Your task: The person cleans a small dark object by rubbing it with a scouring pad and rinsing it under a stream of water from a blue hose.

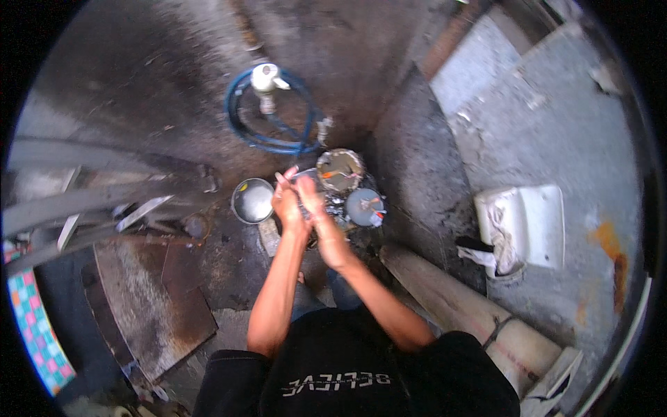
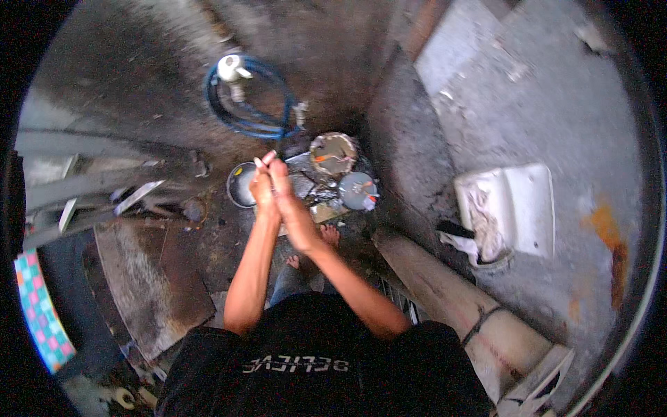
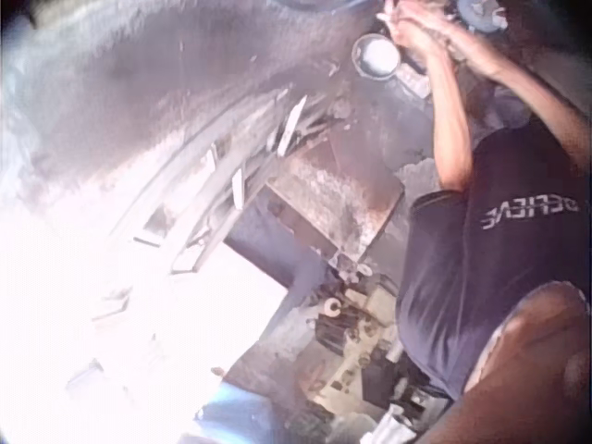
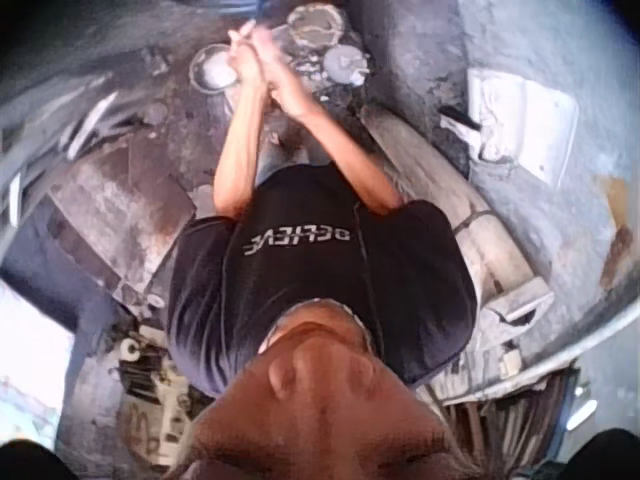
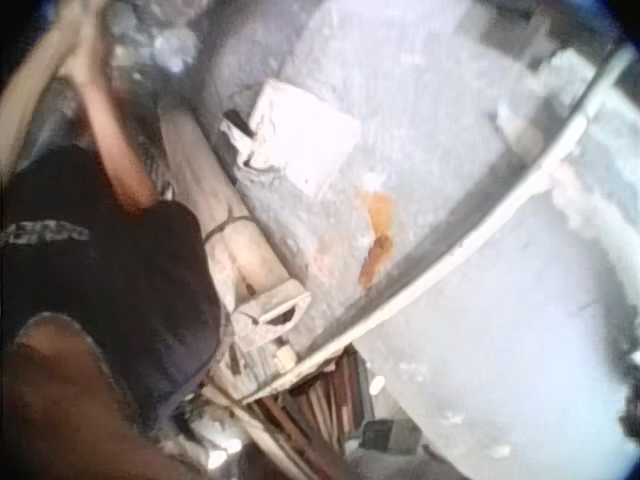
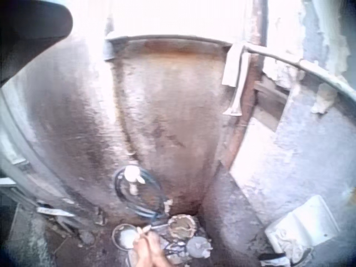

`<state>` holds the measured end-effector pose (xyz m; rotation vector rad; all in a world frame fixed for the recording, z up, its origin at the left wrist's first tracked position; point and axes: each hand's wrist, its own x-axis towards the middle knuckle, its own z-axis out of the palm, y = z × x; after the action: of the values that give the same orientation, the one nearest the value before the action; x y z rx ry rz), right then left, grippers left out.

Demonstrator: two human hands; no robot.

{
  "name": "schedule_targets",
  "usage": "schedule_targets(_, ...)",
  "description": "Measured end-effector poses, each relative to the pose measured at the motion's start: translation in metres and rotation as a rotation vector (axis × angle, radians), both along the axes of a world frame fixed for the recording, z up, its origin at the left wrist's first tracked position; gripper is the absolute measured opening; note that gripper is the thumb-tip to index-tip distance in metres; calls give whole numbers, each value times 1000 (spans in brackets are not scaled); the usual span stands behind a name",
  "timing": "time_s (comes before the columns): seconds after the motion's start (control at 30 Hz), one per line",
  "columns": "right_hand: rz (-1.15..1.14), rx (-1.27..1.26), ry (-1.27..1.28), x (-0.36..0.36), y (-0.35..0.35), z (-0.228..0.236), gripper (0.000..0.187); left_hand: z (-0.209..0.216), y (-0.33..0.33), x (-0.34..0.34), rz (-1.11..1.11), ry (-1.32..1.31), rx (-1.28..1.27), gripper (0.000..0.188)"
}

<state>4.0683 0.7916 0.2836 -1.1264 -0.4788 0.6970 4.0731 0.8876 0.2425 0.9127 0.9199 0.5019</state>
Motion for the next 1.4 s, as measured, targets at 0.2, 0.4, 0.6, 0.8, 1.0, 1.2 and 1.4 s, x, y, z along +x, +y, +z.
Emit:
schedule_targets(0.2, 33, 565, 730, 38, -1, 35, 74, -21, 22, -3, 177, -232, -519, 34)
schedule_targets(0.4, -362, 5, 128, 56, 25, 23, 59, 33, -47, 18, -16, -77, 189, 34)
schedule_targets(0.6, -113, -7, 219, 27, 29, 5, 48, 13, 4, 15, 37, -25, 156, 39)
schedule_targets(0.8, -39, -215, -165, 29, 15, 11, 43, 21, 16, 20, -55, -196, -70, 43)
schedule_targets(1.0, -133, -253, -33, 30, 12, 23, 30, 42, 31, 9, -205, -261, -82, 57)
schedule_targets(1.2, -366, -211, 224, 41, 15, 29, 26, 57, -5, 5, -141, -497, -22, 43)
schedule_targets(1.4, -458, -167, 295, 35, 19, 16, 18, 55, 11, 11, -250, -423, -263, 44)
